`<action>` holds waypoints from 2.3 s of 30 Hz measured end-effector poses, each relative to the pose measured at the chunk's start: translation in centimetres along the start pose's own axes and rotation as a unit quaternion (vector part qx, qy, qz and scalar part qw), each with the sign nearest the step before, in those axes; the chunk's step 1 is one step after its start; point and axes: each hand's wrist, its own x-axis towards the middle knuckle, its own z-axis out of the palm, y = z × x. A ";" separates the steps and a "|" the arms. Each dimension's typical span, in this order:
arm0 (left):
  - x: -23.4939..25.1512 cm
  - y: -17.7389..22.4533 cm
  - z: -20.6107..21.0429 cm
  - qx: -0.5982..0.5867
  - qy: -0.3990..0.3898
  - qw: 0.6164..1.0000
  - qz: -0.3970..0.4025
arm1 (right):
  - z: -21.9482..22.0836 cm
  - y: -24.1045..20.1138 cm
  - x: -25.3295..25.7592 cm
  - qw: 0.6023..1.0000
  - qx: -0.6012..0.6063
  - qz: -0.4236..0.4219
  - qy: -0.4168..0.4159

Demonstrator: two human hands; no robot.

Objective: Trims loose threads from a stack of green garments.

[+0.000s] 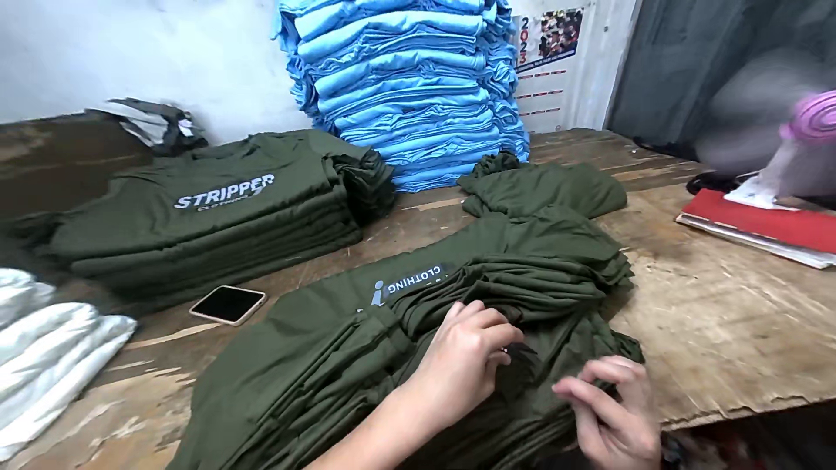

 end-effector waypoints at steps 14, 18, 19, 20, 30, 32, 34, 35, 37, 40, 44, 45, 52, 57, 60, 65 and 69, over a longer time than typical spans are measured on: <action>0.9 2.2 0.0 -0.026 0.045 0.995 -0.088 | 0.5 -2.1 1.9 0.998 0.025 0.054 -0.011; 1.0 2.9 -1.1 -0.119 0.007 0.955 -0.270 | 1.9 -2.7 2.7 0.979 -0.100 0.100 -0.149; 0.9 3.1 -1.0 -0.125 -0.003 0.950 -0.286 | 2.3 -2.8 2.8 0.977 -0.095 0.120 -0.148; 0.7 3.2 -0.8 -0.125 -0.013 0.950 -0.287 | 2.5 -2.9 3.1 0.979 -0.059 0.154 -0.120; 1.5 4.1 1.6 -0.175 -0.041 0.946 -0.271 | 3.2 -2.2 3.3 0.817 0.410 0.403 0.041; 0.8 3.8 3.0 -0.134 0.072 0.963 -0.223 | 3.2 -1.9 2.7 0.837 0.415 0.355 0.025; -0.2 3.4 4.0 -0.061 0.187 0.969 -0.149 | 3.1 -1.6 2.2 0.852 0.429 0.300 0.007; -0.7 3.4 4.1 -0.031 0.223 0.968 -0.114 | 3.0 -1.4 2.0 0.862 0.429 0.270 -0.005; -1.6 3.8 3.8 -0.002 0.249 0.966 -0.062 | 3.0 -1.3 1.6 0.891 0.397 0.219 -0.025; -2.4 4.1 3.5 -0.033 0.221 0.974 -0.032 | 3.6 -1.8 1.5 0.959 0.240 0.152 -0.018; -2.3 3.9 2.6 -0.121 0.156 0.975 -0.101 | 3.9 -2.5 1.2 0.985 0.097 0.098 0.099; -2.1 3.8 2.1 -0.117 0.145 0.973 -0.136 | 3.7 -2.5 1.0 0.985 0.085 0.094 0.117; -0.6 3.1 2.1 -0.090 0.094 0.978 -0.166 | 3.0 -2.9 0.9 0.961 0.146 0.172 0.160; -0.1 3.7 2.2 -0.086 0.055 0.983 -0.154 | 2.6 -2.9 1.0 0.966 0.139 0.149 0.162; 0.8 3.4 0.0 -0.170 -0.136 0.939 -0.268 | 0.7 -2.3 0.1 0.986 0.113 0.090 0.088; 4.2 0.7 -1.3 -0.087 -0.079 0.952 -0.284 | 2.3 -3.6 -1.4 0.993 -0.017 0.042 -0.106; 4.1 -3.2 0.6 0.108 0.108 0.985 -0.078 | -0.3 -4.1 0.0 0.973 0.101 0.005 -0.205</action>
